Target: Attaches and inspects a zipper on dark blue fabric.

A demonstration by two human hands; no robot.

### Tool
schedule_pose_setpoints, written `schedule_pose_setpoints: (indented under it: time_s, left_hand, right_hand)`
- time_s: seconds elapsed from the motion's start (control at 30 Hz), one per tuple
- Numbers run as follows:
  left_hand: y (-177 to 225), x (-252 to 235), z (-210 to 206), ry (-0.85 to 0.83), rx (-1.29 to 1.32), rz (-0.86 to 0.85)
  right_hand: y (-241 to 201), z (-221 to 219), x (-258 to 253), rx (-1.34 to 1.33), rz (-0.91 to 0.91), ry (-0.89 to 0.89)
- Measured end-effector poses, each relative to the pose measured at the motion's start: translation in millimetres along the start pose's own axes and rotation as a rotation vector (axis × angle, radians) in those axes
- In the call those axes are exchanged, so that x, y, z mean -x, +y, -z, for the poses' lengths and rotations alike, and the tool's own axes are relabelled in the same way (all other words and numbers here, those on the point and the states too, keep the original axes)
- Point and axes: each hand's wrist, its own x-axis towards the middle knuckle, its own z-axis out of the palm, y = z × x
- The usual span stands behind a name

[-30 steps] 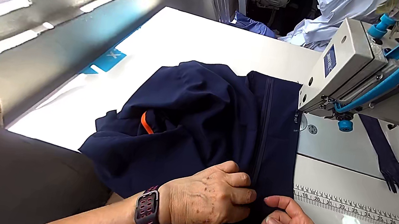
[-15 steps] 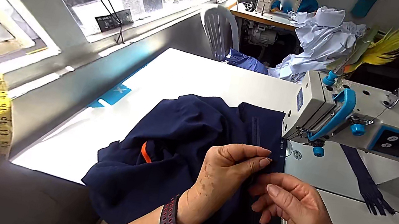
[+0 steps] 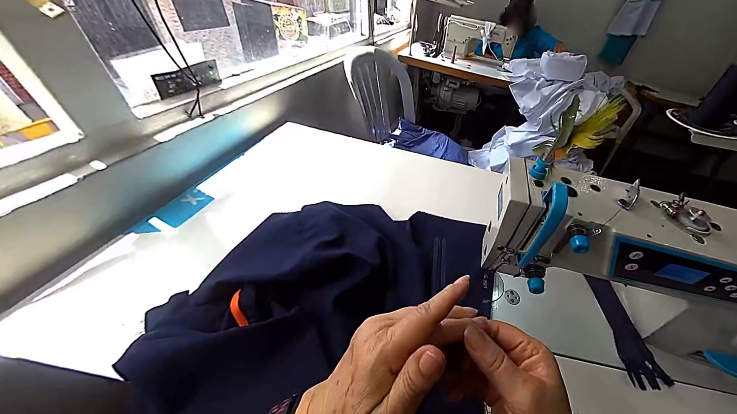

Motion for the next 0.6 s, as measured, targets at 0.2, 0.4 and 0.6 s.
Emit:
schedule_pose_setpoints:
  time_s: [0.2,0.4,0.6]
  left_hand:
    - [5,4,6,-0.004,0.121,0.006]
    - [-1,11,0,-0.027,-0.057,-0.102]
    - [4,-7,12,-0.032,-0.366,-0.279]
  right_hand:
    - [18,4,6,-0.006,0.222,-0.144]
    - [20,-5,9,0.049,0.184,0.059]
    - [29,5,11,0.352,0.372,-0.057]
